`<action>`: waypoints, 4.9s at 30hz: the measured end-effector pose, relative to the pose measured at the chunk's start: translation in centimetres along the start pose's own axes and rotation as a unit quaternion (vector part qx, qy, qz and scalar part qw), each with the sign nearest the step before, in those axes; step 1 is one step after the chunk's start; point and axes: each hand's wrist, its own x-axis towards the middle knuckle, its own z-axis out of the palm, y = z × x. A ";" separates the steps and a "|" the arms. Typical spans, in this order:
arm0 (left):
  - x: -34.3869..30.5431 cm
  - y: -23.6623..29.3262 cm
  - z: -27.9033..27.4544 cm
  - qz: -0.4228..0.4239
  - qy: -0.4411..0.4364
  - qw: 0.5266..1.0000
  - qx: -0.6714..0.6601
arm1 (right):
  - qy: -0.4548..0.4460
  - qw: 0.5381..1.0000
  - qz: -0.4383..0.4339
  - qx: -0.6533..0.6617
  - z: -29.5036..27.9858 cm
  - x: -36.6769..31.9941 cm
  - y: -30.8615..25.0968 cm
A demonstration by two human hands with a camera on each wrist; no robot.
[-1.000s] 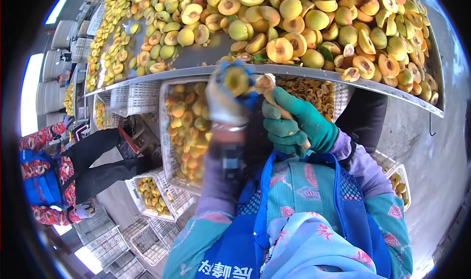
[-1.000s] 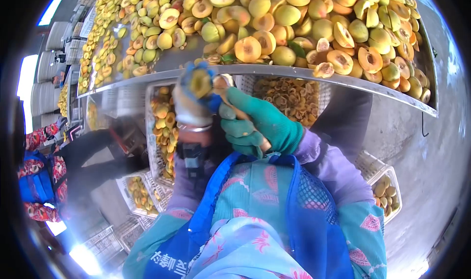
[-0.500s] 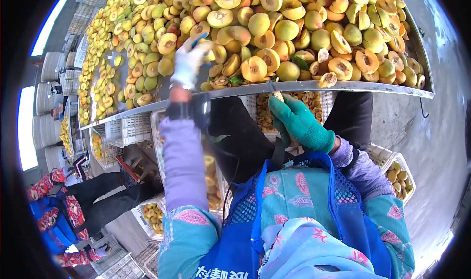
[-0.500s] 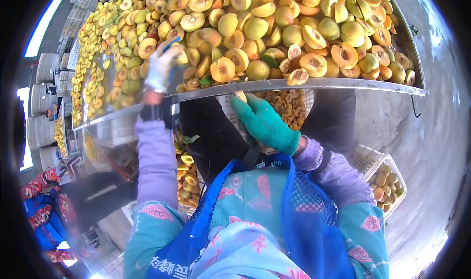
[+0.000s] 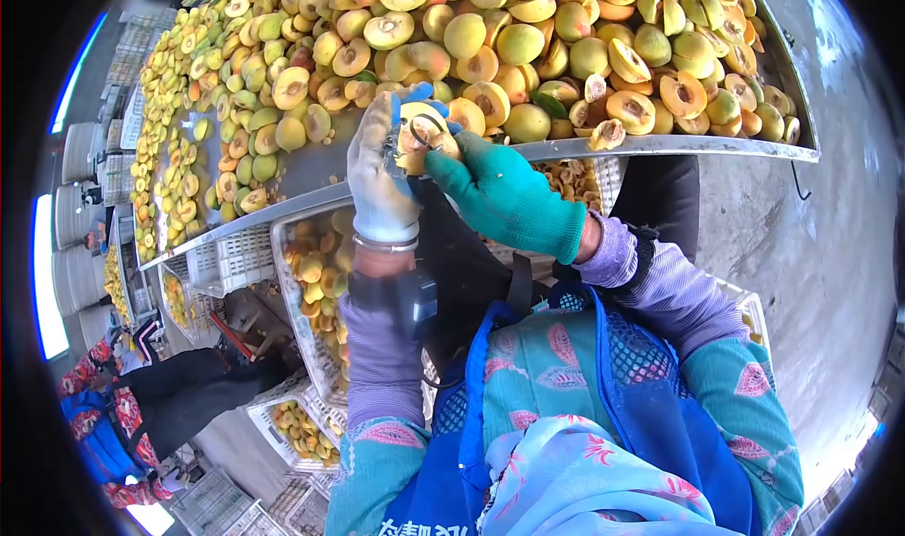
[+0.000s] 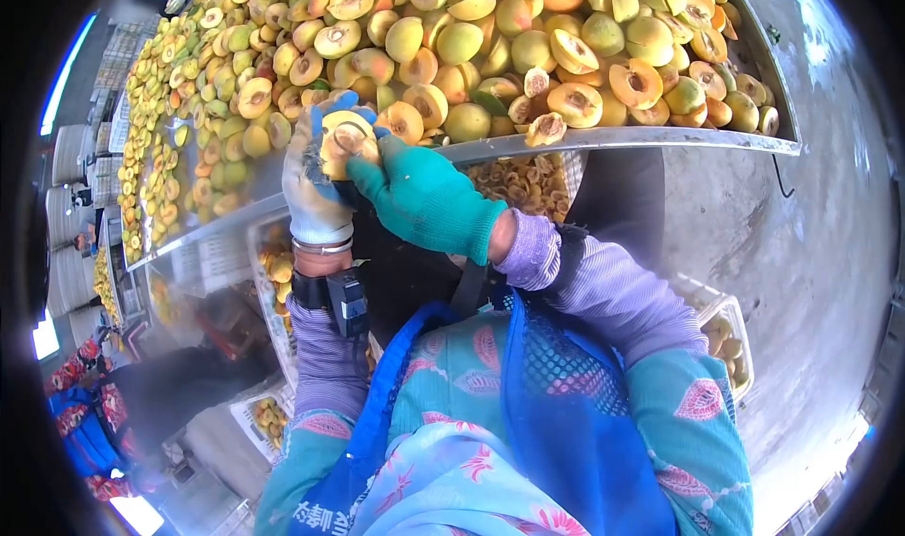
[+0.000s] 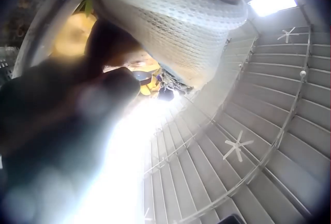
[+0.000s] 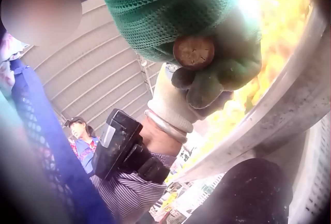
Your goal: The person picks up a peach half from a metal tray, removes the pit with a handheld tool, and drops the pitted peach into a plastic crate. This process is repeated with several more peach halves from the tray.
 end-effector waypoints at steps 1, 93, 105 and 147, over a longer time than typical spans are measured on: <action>-0.2 0.1 0.4 0.023 0.010 0.999 0.042 | -0.014 0.999 -0.031 -0.017 -0.1 0.0 0.2; 0.1 -3.0 3.1 -0.163 -0.072 0.977 -0.114 | -0.219 0.583 0.313 0.717 -1.9 -2.2 -0.4; -5.8 6.1 -5.5 0.157 0.170 0.589 0.774 | -0.162 0.802 0.461 0.342 -3.0 -6.0 3.2; -1.7 -1.6 2.8 0.041 0.013 0.989 0.144 | -0.006 1.000 -0.003 -0.019 -1.7 -2.0 1.8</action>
